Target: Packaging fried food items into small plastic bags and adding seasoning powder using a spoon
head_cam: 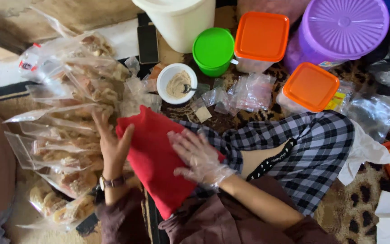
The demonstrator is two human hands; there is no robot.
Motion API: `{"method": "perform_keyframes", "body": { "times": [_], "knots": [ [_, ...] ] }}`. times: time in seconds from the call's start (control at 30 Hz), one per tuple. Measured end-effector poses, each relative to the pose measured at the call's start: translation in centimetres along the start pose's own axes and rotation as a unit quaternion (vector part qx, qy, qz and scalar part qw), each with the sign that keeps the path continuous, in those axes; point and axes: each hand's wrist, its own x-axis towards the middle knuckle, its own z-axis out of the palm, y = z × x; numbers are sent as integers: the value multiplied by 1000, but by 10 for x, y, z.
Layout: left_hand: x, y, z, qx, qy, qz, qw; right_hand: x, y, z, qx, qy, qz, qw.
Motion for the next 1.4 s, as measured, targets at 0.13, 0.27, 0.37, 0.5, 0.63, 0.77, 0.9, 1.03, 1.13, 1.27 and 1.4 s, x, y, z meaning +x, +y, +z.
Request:
{"method": "perform_keyframes", "body": {
  "times": [0.13,0.27,0.37,0.5,0.63,0.77,0.9,1.03,1.13,1.27,1.4],
  "knots": [
    [8,55,12,96,-142,38,985,16,33,-43,-47,-140,97,984],
    [-10,67,43,315,-213,56,923,50,50,-118,116,-208,406,882],
    [-4,63,40,348,-253,14,902,16,95,-117,334,86,606,717],
    [11,64,52,388,-251,39,886,-89,238,-63,537,209,610,545],
    [27,105,96,269,-182,190,926,-71,234,-76,601,177,576,526],
    [39,95,190,187,-290,231,910,-75,273,-75,617,44,558,553],
    [31,58,272,142,-309,199,919,-12,236,-120,762,267,514,290],
    [27,47,300,161,-321,175,917,-48,274,-97,558,179,621,520],
    [31,59,291,149,-335,175,914,-45,273,-94,579,198,608,505],
    [30,73,289,219,-374,191,881,-46,272,-94,591,197,603,498],
    [29,67,294,211,-386,217,872,-21,250,-104,589,170,597,517]
  ]
}}
